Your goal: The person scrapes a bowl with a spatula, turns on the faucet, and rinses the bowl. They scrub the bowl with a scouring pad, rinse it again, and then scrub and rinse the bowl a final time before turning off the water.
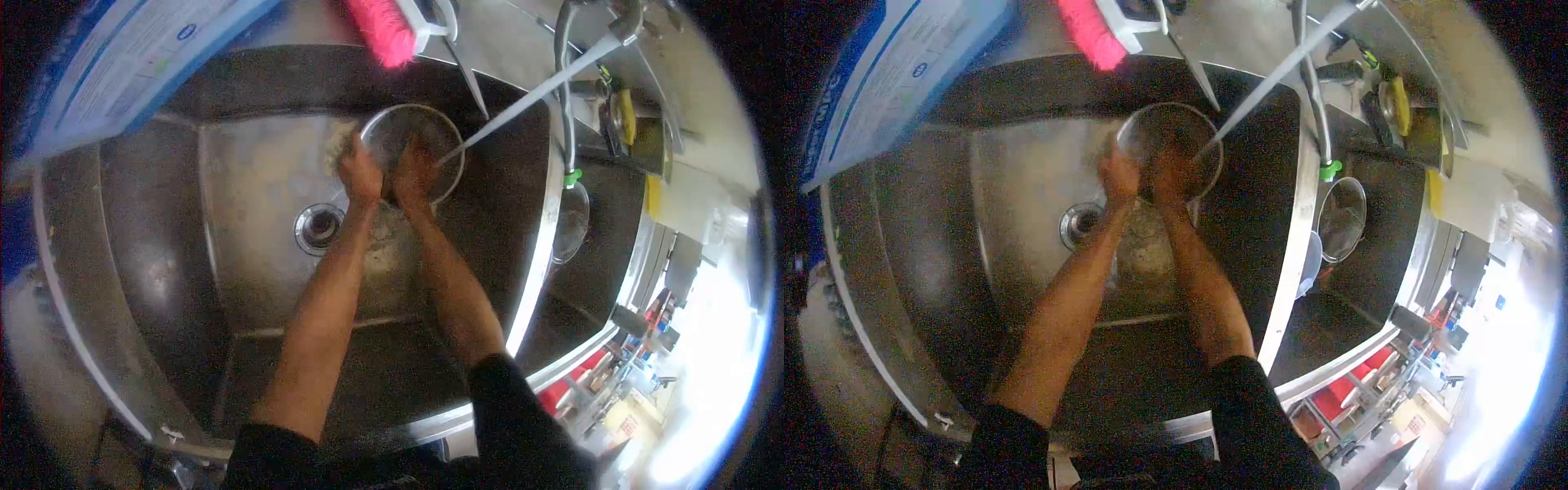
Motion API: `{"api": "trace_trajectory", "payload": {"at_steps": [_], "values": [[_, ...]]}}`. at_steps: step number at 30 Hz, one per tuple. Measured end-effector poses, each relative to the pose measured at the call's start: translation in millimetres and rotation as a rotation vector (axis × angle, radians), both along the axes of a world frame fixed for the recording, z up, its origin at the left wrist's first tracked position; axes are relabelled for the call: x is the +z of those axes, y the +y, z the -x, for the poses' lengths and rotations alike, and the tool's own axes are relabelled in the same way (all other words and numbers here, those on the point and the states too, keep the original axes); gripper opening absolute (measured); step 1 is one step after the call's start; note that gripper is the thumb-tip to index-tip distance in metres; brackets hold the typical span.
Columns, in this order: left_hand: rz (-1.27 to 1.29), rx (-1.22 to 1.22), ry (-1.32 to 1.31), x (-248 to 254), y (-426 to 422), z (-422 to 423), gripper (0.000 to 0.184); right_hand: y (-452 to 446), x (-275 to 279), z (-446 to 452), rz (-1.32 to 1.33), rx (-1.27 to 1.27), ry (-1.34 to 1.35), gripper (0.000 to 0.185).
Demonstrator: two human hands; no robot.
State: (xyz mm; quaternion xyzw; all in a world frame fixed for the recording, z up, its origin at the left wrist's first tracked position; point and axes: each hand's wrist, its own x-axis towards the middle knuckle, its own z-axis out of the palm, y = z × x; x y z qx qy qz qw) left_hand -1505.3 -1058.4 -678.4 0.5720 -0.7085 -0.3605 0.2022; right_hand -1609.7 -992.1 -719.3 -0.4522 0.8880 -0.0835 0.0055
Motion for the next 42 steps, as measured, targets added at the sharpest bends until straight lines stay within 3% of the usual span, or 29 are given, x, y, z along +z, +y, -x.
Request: {"api": "trace_trajectory", "payload": {"at_steps": [1, 4, 6, 7, 9, 10, 11, 12, 13, 18, 19, 20, 21, 22, 24, 25, 27, 28, 30, 31, 33, 34, 36, 37, 42], "values": [[-0.107, 0.023, 0.087, 25.2, -8.3, 1.2, 0.058, 2.7, 1.1, -5.2, -0.016, 0.019, 0.008, 0.036], [0.073, -0.084, -0.082, 2.1, -11.4, 0.5, 0.055, 8.2, 21.0, -3.5, -0.203, 0.077, -0.135, 0.034], [0.029, -0.04, 0.021, 1.5, 3.3, 1.8, 0.054, 0.8, 27.0, 18.0, -0.29, 0.082, -0.24, 0.032], [0.005, 0.044, 0.121, 3.1, -1.7, 1.5, 0.053, -4.6, 26.8, 17.7, -0.251, 0.076, -0.209, 0.032], [-0.048, 0.076, 0.15, 7.8, -4.2, 5.2, 0.053, -0.2, 26.4, -5.0, 0.055, 0.056, 0.102, 0.03], [-0.107, 0.109, 0.181, 10.3, -4.9, 7.5, 0.053, 1.0, 28.1, -7.4, 0.057, 0.055, 0.102, 0.03], [-0.106, 0.104, 0.178, 12.1, -5.0, 4.6, 0.053, 4.5, 29.5, -12.9, -0.226, 0.045, 0.018, 0.029], [0.059, 0.128, 0.273, 9.8, -0.2, -0.7, 0.047, 12.6, 25.4, -16.4, -0.513, 0.032, -0.071, 0.028], [0.225, 0.149, 0.371, 10.9, 5.3, -3.5, 0.042, 21.1, 12.5, -13.1, -0.516, 0.023, -0.075, 0.028], [0.084, 0.124, 0.24, 37.5, 10.7, -34.2, 0.028, 36.6, -65.9, 12.1, 0.3, -0.192, -0.304, 0.02], [-0.021, 0.047, 0.281, 39.2, -7.9, -38.5, 0.029, 34.9, -41.7, 18.0, 0.305, -0.21, -0.306, 0.02], [-0.126, -0.033, 0.326, 43.5, -24.7, -32.7, 0.03, 24.4, 8.5, 28.1, 0.199, 0.025, -0.266, 0.021], [-0.093, -0.09, 0.615, 51.5, -41.4, -16.5, 0.028, 17.0, 38.3, 35.6, 0.093, 0.264, -0.22, 0.022], [-0.087, -0.105, 0.615, 49.8, -59.4, -2.4, 0.028, 14.0, 29.0, 39.2, 0.105, 0.254, -0.217, 0.022], [-0.045, -0.53, -0.008, 45.6, -87.1, 11.6, 0.024, 3.8, -1.3, 35.0, 0.104, 0.051, -0.05, 0.025], [-0.042, -0.541, -0.014, 34.7, -83.1, 11.7, 0.024, 0.2, 11.1, 22.4, 0.108, 0.04, -0.055, 0.025], [0.116, -0.398, -0.125, 12.4, -66.0, 21.7, 0.028, -4.6, 35.2, 1.1, -0.287, -0.393, -0.254, 0.025], [0.113, -0.41, -0.125, 7.1, -59.1, 22.7, 0.028, -0.8, 6.0, -9.8, -0.289, -0.405, -0.256, 0.025], [0.259, -0.335, -0.118, 5.9, -50.8, 13.2, 0.041, 12.9, -81.4, -37.5, -0.161, -0.158, -0.066, 0.029], [0.145, -0.361, -0.186, 20.3, -50.2, 13.2, 0.047, 7.9, -55.9, -25.3, -0.159, -0.155, -0.06, 0.029], [0.114, -0.298, -0.133, 16.9, -40.1, 8.3, 0.045, 1.2, 21.9, 10.7, -0.5, -0.25, -0.594, 0.027], [0.089, -0.246, -0.09, 17.6, -40.3, 7.0, 0.043, 3.4, 0.7, 11.8, -0.497, -0.242, -0.587, 0.027], [0.085, -0.235, -0.084, 20.9, -37.8, 5.7, 0.042, 5.8, -19.7, 2.0, -0.281, -0.123, -0.008, 0.026], [0.086, -0.233, -0.076, 23.6, -39.7, 6.2, 0.041, 2.7, -18.1, 4.6, -0.278, -0.119, -0.003, 0.026], [0.145, -0.193, -0.05, 19.9, -36.2, 6.0, 0.046, 1.8, 35.9, 17.7, 0.132, -0.26, -0.819, 0.027]]}}
